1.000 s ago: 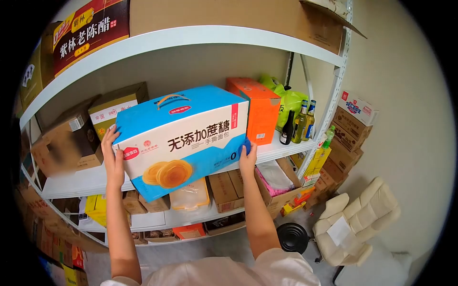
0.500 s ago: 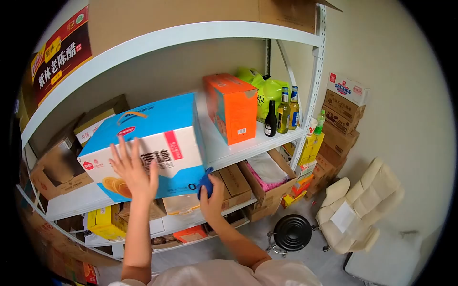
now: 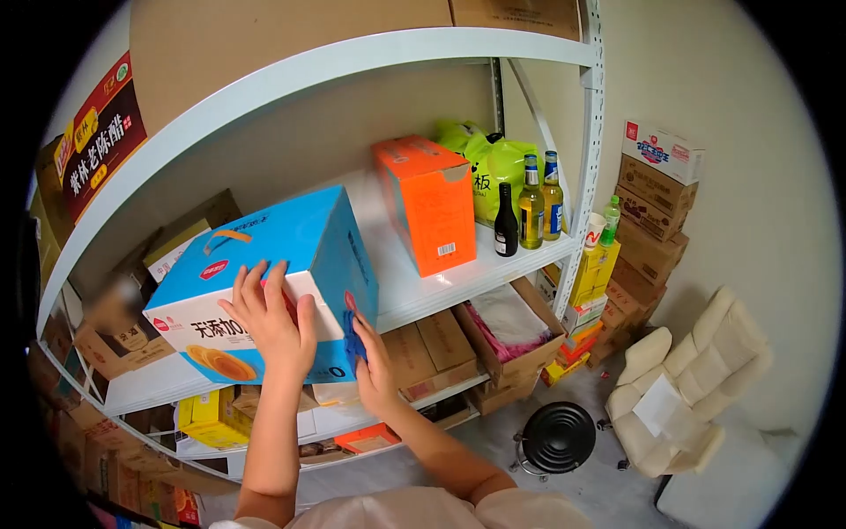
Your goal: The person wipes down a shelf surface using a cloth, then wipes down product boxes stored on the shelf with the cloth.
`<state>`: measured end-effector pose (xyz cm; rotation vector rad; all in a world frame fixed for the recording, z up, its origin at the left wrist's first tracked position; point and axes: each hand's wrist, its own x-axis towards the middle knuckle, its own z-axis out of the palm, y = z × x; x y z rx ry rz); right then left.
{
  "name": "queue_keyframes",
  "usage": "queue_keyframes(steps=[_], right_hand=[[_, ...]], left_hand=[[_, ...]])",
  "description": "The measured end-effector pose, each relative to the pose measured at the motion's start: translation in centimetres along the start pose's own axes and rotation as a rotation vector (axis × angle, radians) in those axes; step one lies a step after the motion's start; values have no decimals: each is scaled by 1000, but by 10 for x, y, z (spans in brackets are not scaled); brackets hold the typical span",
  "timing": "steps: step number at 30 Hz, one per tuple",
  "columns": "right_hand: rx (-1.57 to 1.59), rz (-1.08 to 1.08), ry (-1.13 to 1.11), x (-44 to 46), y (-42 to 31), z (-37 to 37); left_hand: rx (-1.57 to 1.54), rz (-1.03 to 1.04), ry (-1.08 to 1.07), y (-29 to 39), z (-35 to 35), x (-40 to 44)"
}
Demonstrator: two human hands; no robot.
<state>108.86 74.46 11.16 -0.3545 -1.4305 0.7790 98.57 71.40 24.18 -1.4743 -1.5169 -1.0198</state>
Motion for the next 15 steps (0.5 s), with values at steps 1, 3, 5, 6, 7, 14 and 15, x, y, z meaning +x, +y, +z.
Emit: queue_keyframes(steps=[1,3,5,6,7,14,15], right_hand=[[89,-25,-30,12,-7,-2],[93,-69,-53,38,-16,-1],[100,-167,-82,66,-28,1],[103,-171,-84,80,-27,1],[131,-203,-85,94,-25,2],[213,-8,-11,178,35,11],[195,30,17,190,53,13]], left_hand=[[2,3,-8,1,-1,-1],[-3,5,-9,2,-2,-2],[0,8,-16,2,-3,-2],[4,8,-10,2,-3,-3],[33,5,-27,3,-4,-3],[56,13,-57,5,-8,-3],[59,14,-56,5,-9,-3]])
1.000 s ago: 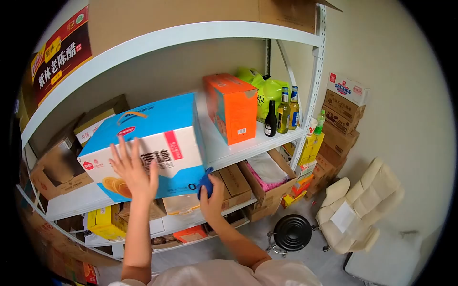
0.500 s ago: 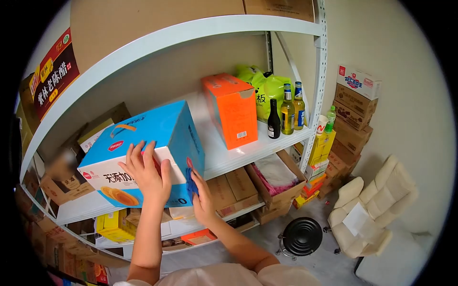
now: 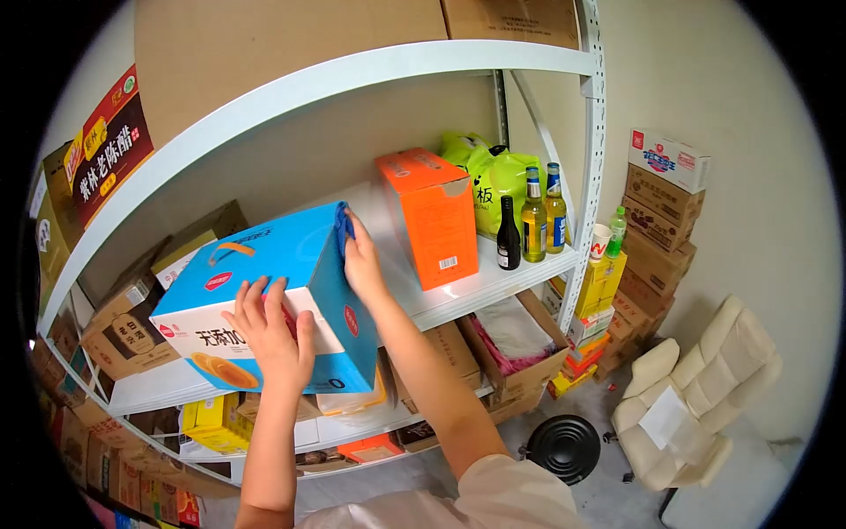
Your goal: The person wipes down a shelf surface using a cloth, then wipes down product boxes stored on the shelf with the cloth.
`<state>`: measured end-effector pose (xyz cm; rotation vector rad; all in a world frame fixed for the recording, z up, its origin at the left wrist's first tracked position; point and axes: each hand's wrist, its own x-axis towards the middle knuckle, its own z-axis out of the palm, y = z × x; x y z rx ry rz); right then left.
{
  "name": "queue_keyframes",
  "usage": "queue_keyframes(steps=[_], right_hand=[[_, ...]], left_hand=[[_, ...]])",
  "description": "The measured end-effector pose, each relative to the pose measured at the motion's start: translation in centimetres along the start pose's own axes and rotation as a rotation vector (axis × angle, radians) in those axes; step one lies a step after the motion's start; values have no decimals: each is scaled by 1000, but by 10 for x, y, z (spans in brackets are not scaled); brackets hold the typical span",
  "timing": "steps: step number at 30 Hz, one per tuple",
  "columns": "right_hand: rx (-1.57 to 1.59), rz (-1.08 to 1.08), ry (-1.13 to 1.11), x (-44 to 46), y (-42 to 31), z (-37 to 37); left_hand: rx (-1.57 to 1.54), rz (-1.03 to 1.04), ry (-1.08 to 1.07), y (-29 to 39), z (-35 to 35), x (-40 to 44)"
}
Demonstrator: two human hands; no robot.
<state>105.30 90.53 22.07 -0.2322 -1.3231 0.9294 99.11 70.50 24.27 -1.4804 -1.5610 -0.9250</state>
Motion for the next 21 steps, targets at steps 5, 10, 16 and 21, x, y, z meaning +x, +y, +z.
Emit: queue_keyframes(steps=[5,10,16,21], right_hand=[[39,142,12,25,37,-10],[2,369,-37,-1,42,-21],[31,382,-5,-67,18,-12],[8,391,-41,-136,-22,-15]], left_hand=[[-6,0,-8,0,-1,-1],[11,-7,-14,2,0,-2],[11,-17,-9,4,1,-4],[6,-8,18,4,0,-8]])
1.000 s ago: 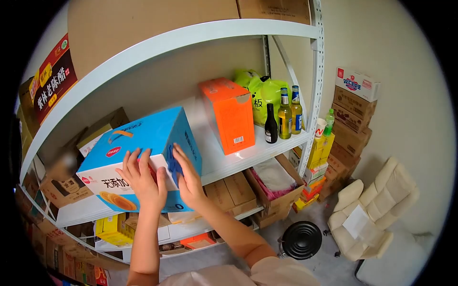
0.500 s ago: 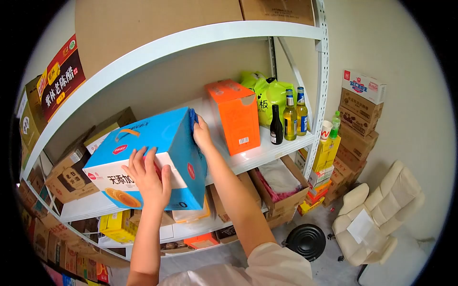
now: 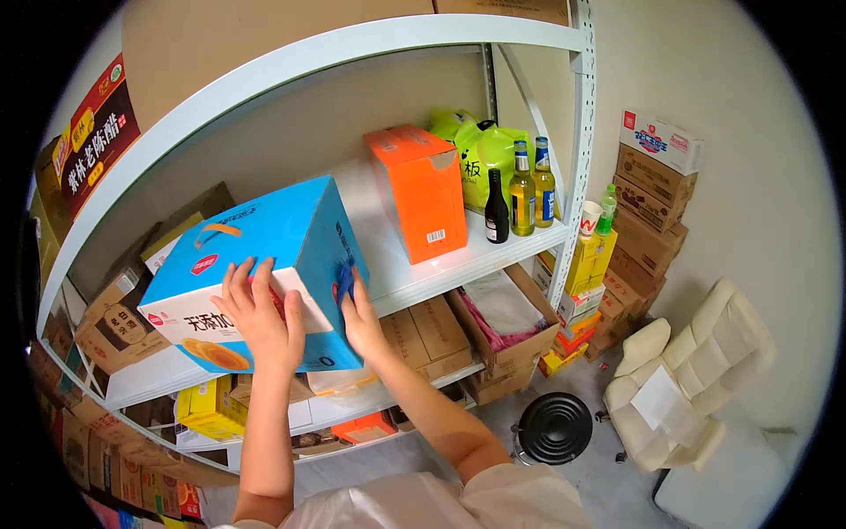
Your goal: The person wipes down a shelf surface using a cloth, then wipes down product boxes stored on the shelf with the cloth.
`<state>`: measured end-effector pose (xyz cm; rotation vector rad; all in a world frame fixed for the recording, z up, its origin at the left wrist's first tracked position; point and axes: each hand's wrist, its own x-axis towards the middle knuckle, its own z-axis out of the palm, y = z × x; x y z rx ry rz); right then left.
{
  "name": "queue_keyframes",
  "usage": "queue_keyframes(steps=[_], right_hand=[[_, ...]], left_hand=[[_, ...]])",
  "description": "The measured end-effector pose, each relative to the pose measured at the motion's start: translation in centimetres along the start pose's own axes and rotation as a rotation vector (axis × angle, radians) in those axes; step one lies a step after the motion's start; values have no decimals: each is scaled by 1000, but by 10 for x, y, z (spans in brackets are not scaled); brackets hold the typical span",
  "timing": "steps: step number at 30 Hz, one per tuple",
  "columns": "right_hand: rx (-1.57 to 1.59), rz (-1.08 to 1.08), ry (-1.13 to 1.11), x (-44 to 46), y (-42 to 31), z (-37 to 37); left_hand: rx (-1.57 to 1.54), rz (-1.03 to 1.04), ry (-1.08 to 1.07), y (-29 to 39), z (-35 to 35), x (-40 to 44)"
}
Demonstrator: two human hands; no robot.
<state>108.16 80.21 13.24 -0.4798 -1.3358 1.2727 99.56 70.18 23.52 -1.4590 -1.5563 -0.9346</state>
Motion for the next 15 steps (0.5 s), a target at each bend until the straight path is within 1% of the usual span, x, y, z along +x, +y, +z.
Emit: queue_keyframes(steps=[2,4,6,7,9,11,13,14,15], right_hand=[[-24,-69,-34,-29,27,-4],[-50,-59,-12,-57,29,-3],[-192,-132,44,-78,40,-3],[-184,-135,68,-84,41,-3],[-203,-113,73,-76,57,-9],[-224,-95,68,-63,57,-13],[-362,-138,97,-34,44,-14],[-372,-76,113,-16,37,-12],[-373,-87,131,4,42,-14]], left_hand=[[5,2,-11,-2,0,3],[1,2,-19,-3,0,8],[-29,6,-10,-5,1,9],[-32,8,-13,-4,1,9],[-35,14,-10,-4,-1,8],[-20,13,-35,-4,-5,9],[3,4,-55,-4,-7,10],[7,6,-61,-4,-7,10],[11,8,-68,-4,-7,10]])
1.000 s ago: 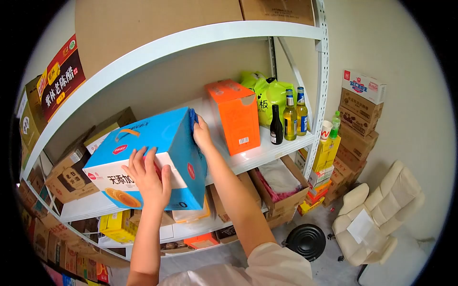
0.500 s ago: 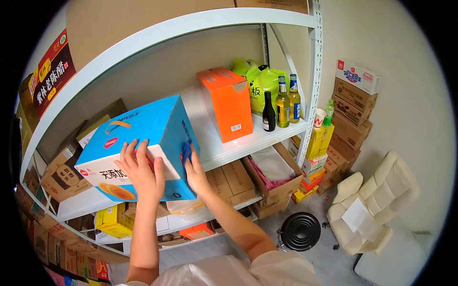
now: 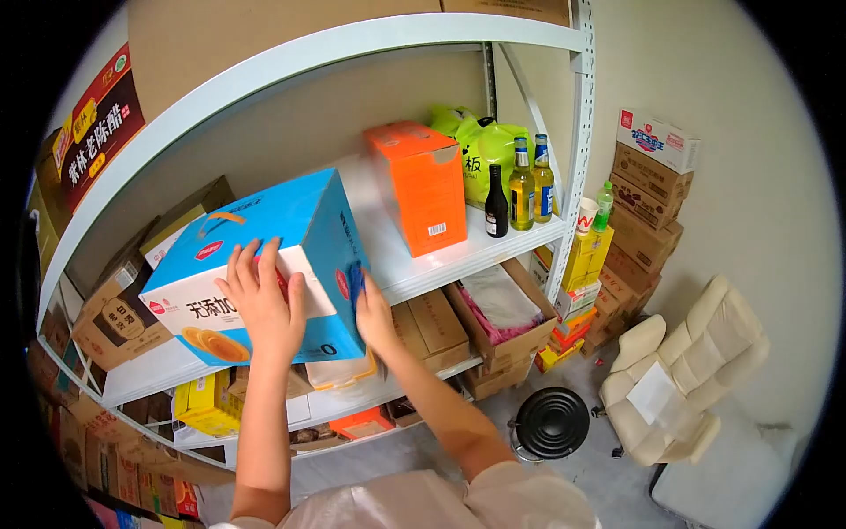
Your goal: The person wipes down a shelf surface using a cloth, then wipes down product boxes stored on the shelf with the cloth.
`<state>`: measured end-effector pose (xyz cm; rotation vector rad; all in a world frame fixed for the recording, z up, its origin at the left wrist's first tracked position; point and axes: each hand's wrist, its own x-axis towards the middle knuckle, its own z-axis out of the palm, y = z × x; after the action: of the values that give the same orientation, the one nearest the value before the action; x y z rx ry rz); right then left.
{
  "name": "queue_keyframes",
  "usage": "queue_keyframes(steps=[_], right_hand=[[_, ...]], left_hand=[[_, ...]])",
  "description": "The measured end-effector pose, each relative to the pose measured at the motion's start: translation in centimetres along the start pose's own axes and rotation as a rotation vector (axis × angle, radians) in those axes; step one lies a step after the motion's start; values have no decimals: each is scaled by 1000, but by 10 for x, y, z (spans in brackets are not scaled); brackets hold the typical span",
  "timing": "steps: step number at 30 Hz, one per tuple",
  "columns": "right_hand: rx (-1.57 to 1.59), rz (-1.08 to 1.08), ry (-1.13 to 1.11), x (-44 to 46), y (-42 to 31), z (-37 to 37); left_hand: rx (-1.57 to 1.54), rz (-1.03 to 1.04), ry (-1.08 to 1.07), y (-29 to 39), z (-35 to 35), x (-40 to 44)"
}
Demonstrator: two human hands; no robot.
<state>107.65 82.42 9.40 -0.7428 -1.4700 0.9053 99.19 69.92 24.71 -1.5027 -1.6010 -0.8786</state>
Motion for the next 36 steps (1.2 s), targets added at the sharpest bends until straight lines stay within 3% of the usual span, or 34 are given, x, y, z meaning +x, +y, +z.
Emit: queue_keyframes(steps=[1,3,4,7,10,15,17,18,20,21,23,26,29,31,33,36], right_hand=[[28,-61,13,22,9,4],[58,70,-25,65,23,8],[-160,-28,110,79,26,14],[-366,114,26,107,39,12],[-20,134,56,111,58,17],[49,186,-63,58,47,-7],[155,-8,-138,22,40,-15],[145,-9,-137,4,36,-17],[140,83,-31,-32,26,-18],[134,80,-33,-48,12,-18],[183,90,27,-74,-22,-14],[-51,-82,39,-92,-50,-16],[-163,-20,118,-86,-42,-22],[-167,-69,199,-76,-33,-25],[-92,-71,211,-64,-21,-33],[-81,-58,222,-49,-10,-48]], left_hand=[[1,-2,-1,0,0,0],[-21,6,1,-1,0,0],[-15,20,-20,-4,-1,-1],[-172,58,80,-20,-7,-5],[-245,31,199,-64,-16,-10],[-48,-285,352,-189,-10,-43],[-35,-489,366,-236,3,-64],[-44,-495,365,-249,11,-72],[-830,-723,381,-269,24,-84],[-834,-727,385,-279,27,-91],[-958,-892,199,-297,29,-100],[-933,-847,241,-285,24,-99],[-934,-748,204,-282,22,-106],[-898,-761,218,-261,14,-107],[-670,-641,175,-257,19,-123],[-766,-621,98,-244,9,-128]])
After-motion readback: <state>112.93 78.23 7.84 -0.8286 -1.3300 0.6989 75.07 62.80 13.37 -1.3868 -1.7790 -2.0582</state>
